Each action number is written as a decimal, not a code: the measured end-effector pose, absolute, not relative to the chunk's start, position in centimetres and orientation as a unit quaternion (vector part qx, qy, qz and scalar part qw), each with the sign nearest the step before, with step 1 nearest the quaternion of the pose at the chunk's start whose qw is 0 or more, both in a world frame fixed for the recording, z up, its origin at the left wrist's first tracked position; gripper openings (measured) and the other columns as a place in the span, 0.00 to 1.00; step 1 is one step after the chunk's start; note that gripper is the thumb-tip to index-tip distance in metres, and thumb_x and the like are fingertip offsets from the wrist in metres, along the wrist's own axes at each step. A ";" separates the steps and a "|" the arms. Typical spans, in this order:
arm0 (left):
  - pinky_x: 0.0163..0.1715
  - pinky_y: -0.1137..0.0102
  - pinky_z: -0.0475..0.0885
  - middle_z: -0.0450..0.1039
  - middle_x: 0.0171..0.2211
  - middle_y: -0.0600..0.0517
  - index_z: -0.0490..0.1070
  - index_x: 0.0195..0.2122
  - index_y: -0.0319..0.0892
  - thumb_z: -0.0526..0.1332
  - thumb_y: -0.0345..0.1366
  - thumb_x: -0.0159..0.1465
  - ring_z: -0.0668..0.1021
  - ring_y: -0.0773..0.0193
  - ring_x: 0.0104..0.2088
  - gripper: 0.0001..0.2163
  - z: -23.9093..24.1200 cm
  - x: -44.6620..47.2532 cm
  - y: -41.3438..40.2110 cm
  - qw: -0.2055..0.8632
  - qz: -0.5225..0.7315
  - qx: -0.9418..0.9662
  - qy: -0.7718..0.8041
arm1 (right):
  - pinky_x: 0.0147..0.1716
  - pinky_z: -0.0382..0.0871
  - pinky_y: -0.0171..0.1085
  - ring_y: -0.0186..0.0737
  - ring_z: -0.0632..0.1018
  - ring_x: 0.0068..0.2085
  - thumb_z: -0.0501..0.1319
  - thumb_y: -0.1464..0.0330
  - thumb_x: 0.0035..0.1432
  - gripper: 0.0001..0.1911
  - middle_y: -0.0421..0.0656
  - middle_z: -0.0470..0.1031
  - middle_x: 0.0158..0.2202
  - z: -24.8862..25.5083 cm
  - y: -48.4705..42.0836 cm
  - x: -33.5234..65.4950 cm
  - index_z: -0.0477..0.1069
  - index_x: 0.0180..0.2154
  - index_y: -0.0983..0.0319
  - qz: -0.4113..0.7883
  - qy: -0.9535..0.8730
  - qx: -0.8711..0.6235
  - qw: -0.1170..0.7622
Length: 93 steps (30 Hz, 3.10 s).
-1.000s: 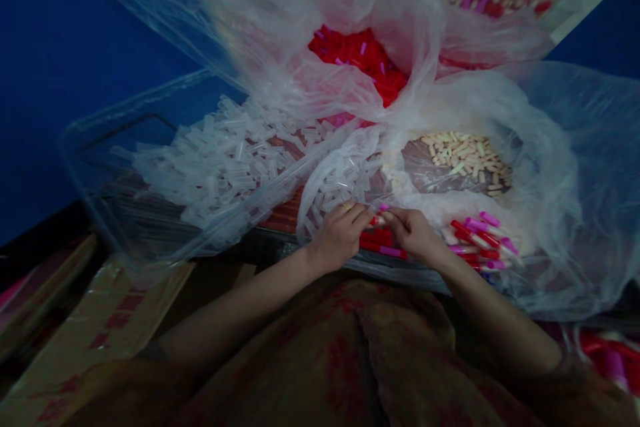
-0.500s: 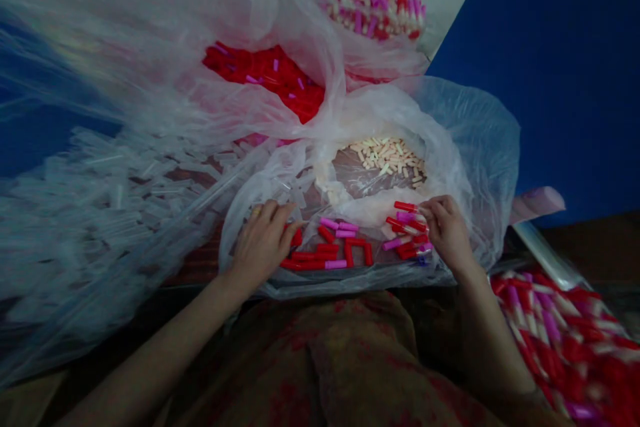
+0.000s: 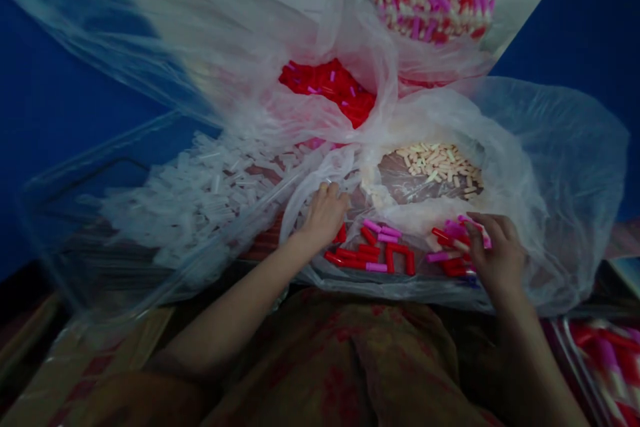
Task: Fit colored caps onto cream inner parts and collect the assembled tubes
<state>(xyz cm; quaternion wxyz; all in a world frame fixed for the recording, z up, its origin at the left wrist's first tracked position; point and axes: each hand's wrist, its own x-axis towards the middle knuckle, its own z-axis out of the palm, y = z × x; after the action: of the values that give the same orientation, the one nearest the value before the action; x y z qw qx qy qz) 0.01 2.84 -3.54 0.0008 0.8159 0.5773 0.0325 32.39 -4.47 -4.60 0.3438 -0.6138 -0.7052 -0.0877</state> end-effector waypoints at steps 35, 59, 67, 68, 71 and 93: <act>0.30 0.72 0.66 0.68 0.27 0.55 0.61 0.38 0.42 0.55 0.35 0.65 0.72 0.66 0.28 0.04 -4.9 -1.0 -1.4 0.488 0.369 0.643 0.462 | 0.33 0.61 0.35 0.40 0.74 0.33 0.57 0.70 0.60 0.09 0.46 0.77 0.32 -3.0 7.6 17.9 0.76 0.36 0.64 0.154 -0.823 -0.513 0.190; 0.36 0.74 0.68 0.70 0.34 0.51 0.69 0.35 0.39 0.59 0.32 0.64 0.73 0.69 0.35 0.03 -4.6 2.4 1.4 0.696 0.484 0.285 0.447 | 0.32 0.63 0.32 0.35 0.72 0.31 0.59 0.76 0.50 0.20 0.45 0.73 0.36 -6.0 9.4 22.9 0.73 0.46 0.65 0.156 -0.823 -0.542 0.073; 0.39 0.73 0.66 0.73 0.38 0.51 0.70 0.39 0.41 0.58 0.33 0.65 0.74 0.68 0.38 0.04 -6.3 4.6 2.6 0.696 0.475 0.291 0.454 | 0.39 0.66 0.34 0.37 0.70 0.37 0.60 0.75 0.52 0.15 0.45 0.68 0.39 -7.1 10.1 22.8 0.74 0.44 0.64 0.177 -0.883 -0.431 0.054; 0.39 0.73 0.66 0.73 0.39 0.51 0.70 0.40 0.41 0.58 0.33 0.65 0.75 0.68 0.39 0.04 -6.3 4.5 2.5 0.694 0.473 0.291 0.459 | 0.39 0.66 0.34 0.37 0.71 0.37 0.61 0.74 0.53 0.16 0.45 0.68 0.39 -7.0 10.1 23.1 0.74 0.45 0.63 0.177 -0.881 -0.437 0.047; 0.38 0.74 0.67 0.73 0.37 0.51 0.69 0.39 0.40 0.56 0.33 0.66 0.75 0.68 0.39 0.04 -6.3 3.8 2.2 0.679 0.466 0.307 0.476 | 0.40 0.65 0.35 0.38 0.72 0.37 0.60 0.70 0.58 0.16 0.47 0.68 0.40 -6.6 10.3 24.3 0.74 0.48 0.63 0.146 -0.863 -0.483 0.030; 0.39 0.69 0.64 0.69 0.37 0.51 0.62 0.42 0.41 0.53 0.36 0.67 0.72 0.63 0.37 0.06 -5.5 2.3 0.9 0.437 0.388 0.660 0.471 | 0.34 0.67 0.37 0.39 0.74 0.34 0.52 0.67 0.64 0.12 0.45 0.73 0.35 -3.1 6.2 23.1 0.72 0.41 0.63 0.255 -0.794 -0.479 0.273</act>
<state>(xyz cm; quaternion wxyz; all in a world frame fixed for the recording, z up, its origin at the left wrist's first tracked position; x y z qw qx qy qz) 2.30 0.88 -5.47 0.4374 0.6604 0.4713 0.3878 23.11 6.23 -3.10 0.2727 -0.4789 -0.7944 0.2553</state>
